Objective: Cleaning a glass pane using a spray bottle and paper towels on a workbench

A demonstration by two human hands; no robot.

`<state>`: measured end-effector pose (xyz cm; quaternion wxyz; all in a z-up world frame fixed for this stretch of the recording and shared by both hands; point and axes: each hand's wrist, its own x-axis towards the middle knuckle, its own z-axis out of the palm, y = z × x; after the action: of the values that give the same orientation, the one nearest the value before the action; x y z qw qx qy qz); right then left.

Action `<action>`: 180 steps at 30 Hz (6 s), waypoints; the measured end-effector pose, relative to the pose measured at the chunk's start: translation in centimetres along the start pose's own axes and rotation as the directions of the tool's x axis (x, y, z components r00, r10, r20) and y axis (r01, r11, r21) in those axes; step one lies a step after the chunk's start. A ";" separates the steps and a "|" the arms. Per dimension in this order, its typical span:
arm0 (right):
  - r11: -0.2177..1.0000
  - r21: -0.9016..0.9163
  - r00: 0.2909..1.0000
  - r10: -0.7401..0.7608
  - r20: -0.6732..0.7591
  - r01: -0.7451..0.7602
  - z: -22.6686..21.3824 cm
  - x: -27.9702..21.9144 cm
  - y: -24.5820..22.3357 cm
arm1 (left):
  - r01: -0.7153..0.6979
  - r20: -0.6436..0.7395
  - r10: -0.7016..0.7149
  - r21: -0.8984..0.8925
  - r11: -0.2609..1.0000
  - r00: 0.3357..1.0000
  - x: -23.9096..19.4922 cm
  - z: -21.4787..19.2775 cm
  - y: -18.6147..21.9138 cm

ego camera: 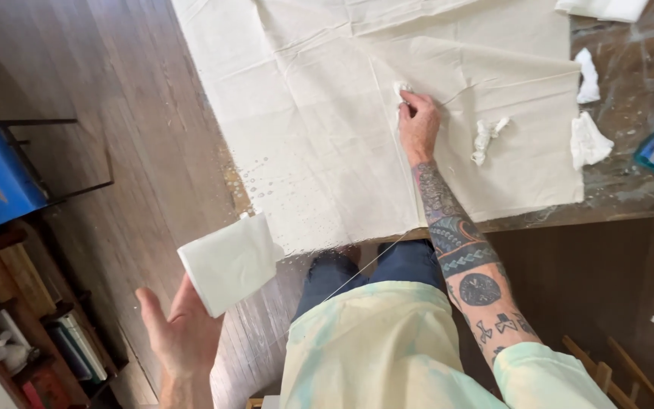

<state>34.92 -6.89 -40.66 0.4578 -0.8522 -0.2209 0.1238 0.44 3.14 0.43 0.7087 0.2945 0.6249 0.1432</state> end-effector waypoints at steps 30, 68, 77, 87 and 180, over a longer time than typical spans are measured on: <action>0.762 0.617 0.963 0.029 0.267 -0.194 -3.7 -9.5 -29.2 | -0.071 0.053 0.084 -0.206 0.976 0.995 -0.6 0.5 -0.4; 0.854 0.453 0.966 0.200 0.165 -0.254 -7.7 -12.1 -13.4 | -0.105 0.085 0.116 -0.124 0.987 0.990 6.4 -5.9 -6.1; 0.959 0.173 0.974 0.224 0.015 -0.223 -4.3 -14.4 2.0 | -0.167 0.100 0.179 -0.115 0.979 0.979 5.8 -5.4 -5.6; 0.631 0.775 0.948 -0.258 0.187 0.019 -7.3 -24.1 -38.6 | -0.166 0.279 0.290 -0.395 0.904 0.915 7.8 -7.8 -9.1; 0.709 0.704 0.925 -0.294 0.242 0.041 -7.1 -30.7 -38.4 | -0.123 0.227 0.180 -0.243 0.962 0.957 8.0 -6.7 -7.4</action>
<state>0.99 -8.53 -4.42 0.7049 -0.5633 -0.3117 0.2977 -5.83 3.53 -10.72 0.7966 0.2745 0.4870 0.2300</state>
